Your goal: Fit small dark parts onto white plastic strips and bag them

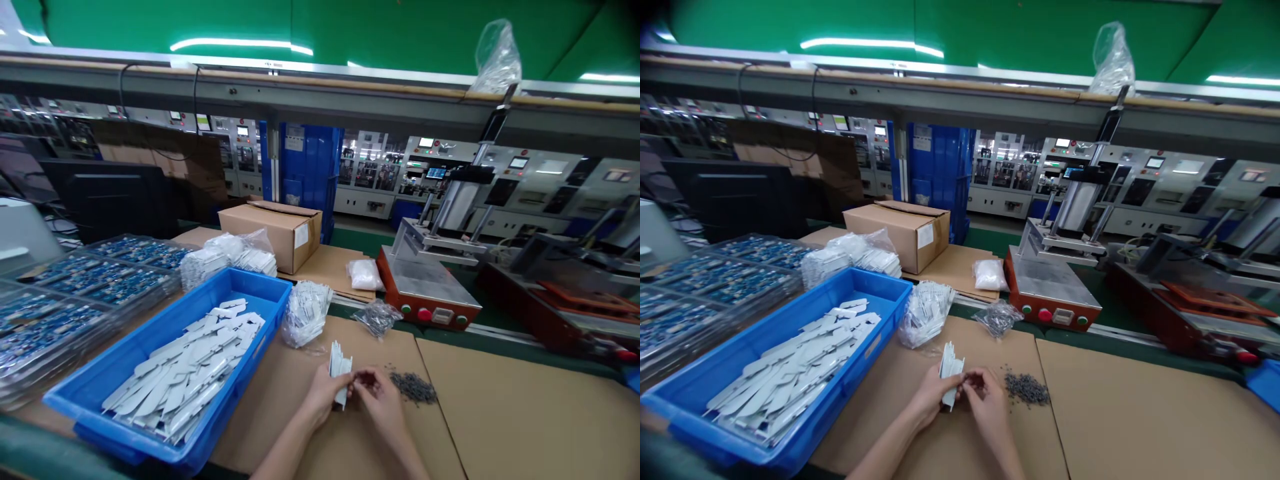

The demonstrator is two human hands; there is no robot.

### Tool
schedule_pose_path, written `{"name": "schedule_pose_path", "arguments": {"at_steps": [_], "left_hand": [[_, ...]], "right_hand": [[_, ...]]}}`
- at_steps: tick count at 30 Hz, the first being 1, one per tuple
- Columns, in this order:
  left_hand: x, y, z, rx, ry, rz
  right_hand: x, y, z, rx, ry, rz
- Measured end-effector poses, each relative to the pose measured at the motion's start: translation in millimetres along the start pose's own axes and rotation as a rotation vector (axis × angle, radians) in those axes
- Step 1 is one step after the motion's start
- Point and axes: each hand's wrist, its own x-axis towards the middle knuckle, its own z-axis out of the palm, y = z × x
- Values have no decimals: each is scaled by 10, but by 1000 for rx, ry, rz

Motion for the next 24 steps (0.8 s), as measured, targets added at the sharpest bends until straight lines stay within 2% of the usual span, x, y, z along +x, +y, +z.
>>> {"name": "schedule_pose_path", "arguments": {"at_steps": [6, 13, 18, 22, 24], "left_hand": [[23, -9, -19, 15, -13, 51], [9, -8, -27, 33, -36, 85], [-44, 44, -4, -46, -51, 3], [-70, 54, 19, -197, -93, -89], [-60, 39, 23, -246, -78, -87]], "right_hand": [[-16, 18, 10, -114, -9, -62], [-11, -147, -36, -257, 1, -134], [-14, -194, -69, -320, -24, -154], [-25, -182, -52, -306, 23, -132], [-32, -179, -38, -278, 27, -107]]}}
